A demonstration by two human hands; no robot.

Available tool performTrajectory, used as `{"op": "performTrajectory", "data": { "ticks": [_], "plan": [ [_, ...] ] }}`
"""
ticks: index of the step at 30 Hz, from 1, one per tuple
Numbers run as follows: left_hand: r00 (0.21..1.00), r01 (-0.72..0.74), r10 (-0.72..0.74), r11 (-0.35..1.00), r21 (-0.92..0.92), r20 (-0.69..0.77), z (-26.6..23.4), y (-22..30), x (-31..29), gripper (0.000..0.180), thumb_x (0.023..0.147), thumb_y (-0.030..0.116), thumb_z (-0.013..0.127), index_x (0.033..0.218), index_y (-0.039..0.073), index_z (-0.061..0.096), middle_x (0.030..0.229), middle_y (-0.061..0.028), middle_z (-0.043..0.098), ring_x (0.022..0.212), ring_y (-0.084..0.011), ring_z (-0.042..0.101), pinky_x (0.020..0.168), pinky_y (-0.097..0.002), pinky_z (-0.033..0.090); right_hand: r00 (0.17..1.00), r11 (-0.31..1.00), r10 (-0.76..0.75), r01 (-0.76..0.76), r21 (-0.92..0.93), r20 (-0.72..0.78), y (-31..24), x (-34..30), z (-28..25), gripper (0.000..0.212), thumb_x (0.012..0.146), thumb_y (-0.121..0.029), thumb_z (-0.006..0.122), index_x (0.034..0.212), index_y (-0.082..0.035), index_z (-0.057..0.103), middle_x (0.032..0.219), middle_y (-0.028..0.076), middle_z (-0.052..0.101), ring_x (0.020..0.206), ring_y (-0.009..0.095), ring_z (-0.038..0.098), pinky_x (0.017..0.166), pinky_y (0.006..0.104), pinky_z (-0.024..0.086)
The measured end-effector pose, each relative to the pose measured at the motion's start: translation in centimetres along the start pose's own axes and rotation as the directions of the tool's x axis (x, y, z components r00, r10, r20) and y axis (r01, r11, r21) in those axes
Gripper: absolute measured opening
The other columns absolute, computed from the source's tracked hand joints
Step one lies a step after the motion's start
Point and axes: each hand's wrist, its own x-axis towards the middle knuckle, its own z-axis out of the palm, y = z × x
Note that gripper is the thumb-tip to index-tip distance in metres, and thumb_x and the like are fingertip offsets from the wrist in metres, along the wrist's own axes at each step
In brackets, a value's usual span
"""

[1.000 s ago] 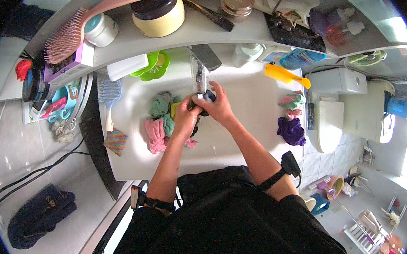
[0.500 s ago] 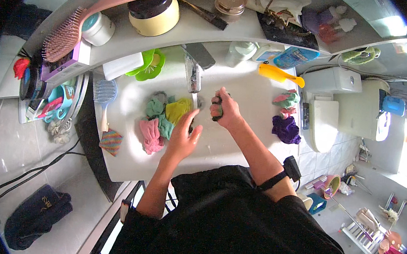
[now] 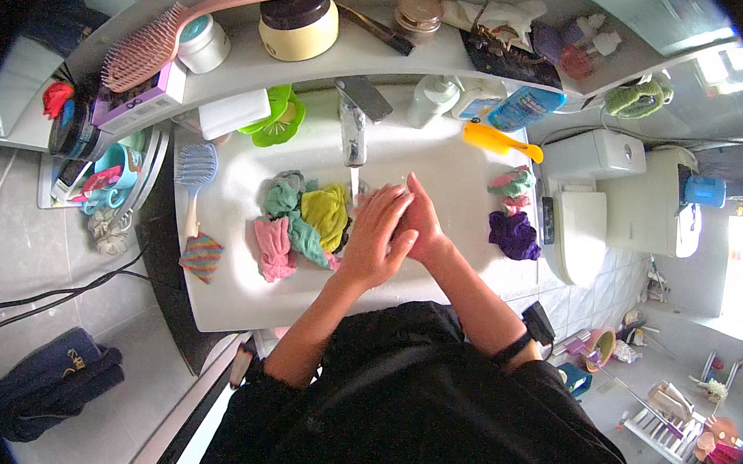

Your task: The person washes several small colorful cloths by hand in a bathroom sink. They wet each cloth under running water, apply bar soap, lather, rinse, and wring out the water, repeating the process for multiple items.

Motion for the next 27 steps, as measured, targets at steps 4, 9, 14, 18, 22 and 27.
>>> {"op": "performTrajectory", "data": {
  "ticks": [4, 9, 14, 18, 22, 27],
  "plan": [
    [0.973, -0.136, 0.119, 0.988, -0.076, -0.200, 2.8, 0.0, 0.9, 0.029, 0.083, 0.016, 0.062, 0.111, 0.008, 0.062, 0.112, -0.0107, 0.063, 0.110, -0.0357, 0.056, 0.101, -0.0518, 0.036, 0.979, 0.984, 0.109, -0.081, -0.161, 0.170, -1.1, -4.7, 0.7, 0.055, 0.098, -0.061, 0.040, 0.106, -0.011, 0.059, 0.107, 0.006, 0.061, 0.107, 0.020, 0.056, 0.095, 0.0358, 0.044],
    [0.945, 0.265, -0.302, 0.931, -0.250, -0.127, 4.6, -0.4, 2.3, 0.016, 0.088, 0.019, 0.064, 0.096, 0.005, 0.063, 0.073, -0.0116, 0.064, 0.064, -0.0208, 0.062, 0.066, -0.0364, 0.052, 0.985, 0.913, 0.080, -0.013, -0.408, 0.150, -2.1, -7.4, -0.2, 0.066, 0.098, -0.065, 0.032, 0.122, -0.010, 0.058, 0.131, 0.010, 0.056, 0.129, 0.026, 0.046, 0.114, 0.0483, 0.025],
    [0.612, 0.475, -0.754, 0.110, -0.873, 0.238, 2.7, -1.3, 4.2, 0.048, 0.097, 0.052, 0.052, 0.077, 0.009, 0.047, 0.050, 0.0008, 0.039, 0.036, -0.0124, 0.038, 0.034, -0.0294, 0.029, 1.000, 0.481, -0.005, 0.008, -0.877, 0.007, -3.2, -9.5, -2.9, 0.066, 0.099, -0.057, 0.040, 0.137, -0.004, 0.051, 0.144, 0.014, 0.048, 0.135, 0.033, 0.043, 0.109, 0.0502, 0.035],
    [0.638, 0.501, -0.664, -0.028, -0.865, 0.390, 2.7, -1.4, 4.2, 0.047, 0.098, 0.050, 0.051, 0.068, 0.015, 0.041, 0.050, 0.0017, 0.032, 0.037, -0.0126, 0.030, 0.035, -0.0288, 0.023, 0.975, 0.765, -0.178, 0.050, -0.642, -0.136, -2.9, -9.1, -5.0, 0.058, 0.100, -0.050, 0.044, 0.131, -0.002, 0.055, 0.135, 0.011, 0.056, 0.117, 0.030, 0.058, 0.097, 0.0454, 0.045],
    [0.562, 0.505, -0.748, -0.027, -0.863, 0.353, 4.6, -2.0, 3.4, 0.042, 0.099, 0.041, 0.049, 0.068, 0.015, 0.038, 0.050, 0.0019, 0.031, 0.036, -0.0145, 0.032, 0.036, -0.0310, 0.025, 0.923, 0.742, -0.354, 0.176, -0.647, -0.154, -0.3, -6.5, -5.3, 0.056, 0.100, -0.048, 0.043, 0.131, -0.003, 0.055, 0.132, 0.010, 0.058, 0.114, 0.030, 0.058, 0.094, 0.0446, 0.045],
    [0.575, 0.497, -0.708, -0.097, -0.862, 0.411, 8.0, -2.6, 0.7, 0.045, 0.098, 0.036, 0.047, 0.062, 0.012, 0.038, 0.059, -0.0062, 0.050, 0.057, -0.0225, 0.051, 0.059, -0.0359, 0.044, 0.957, 0.953, -0.288, 0.290, -0.087, 0.033, 2.3, -2.3, -3.6, 0.053, 0.099, -0.053, 0.035, 0.105, -0.007, 0.061, 0.096, 0.009, 0.063, 0.092, 0.024, 0.058, 0.086, 0.0386, 0.045]
  ]
}}
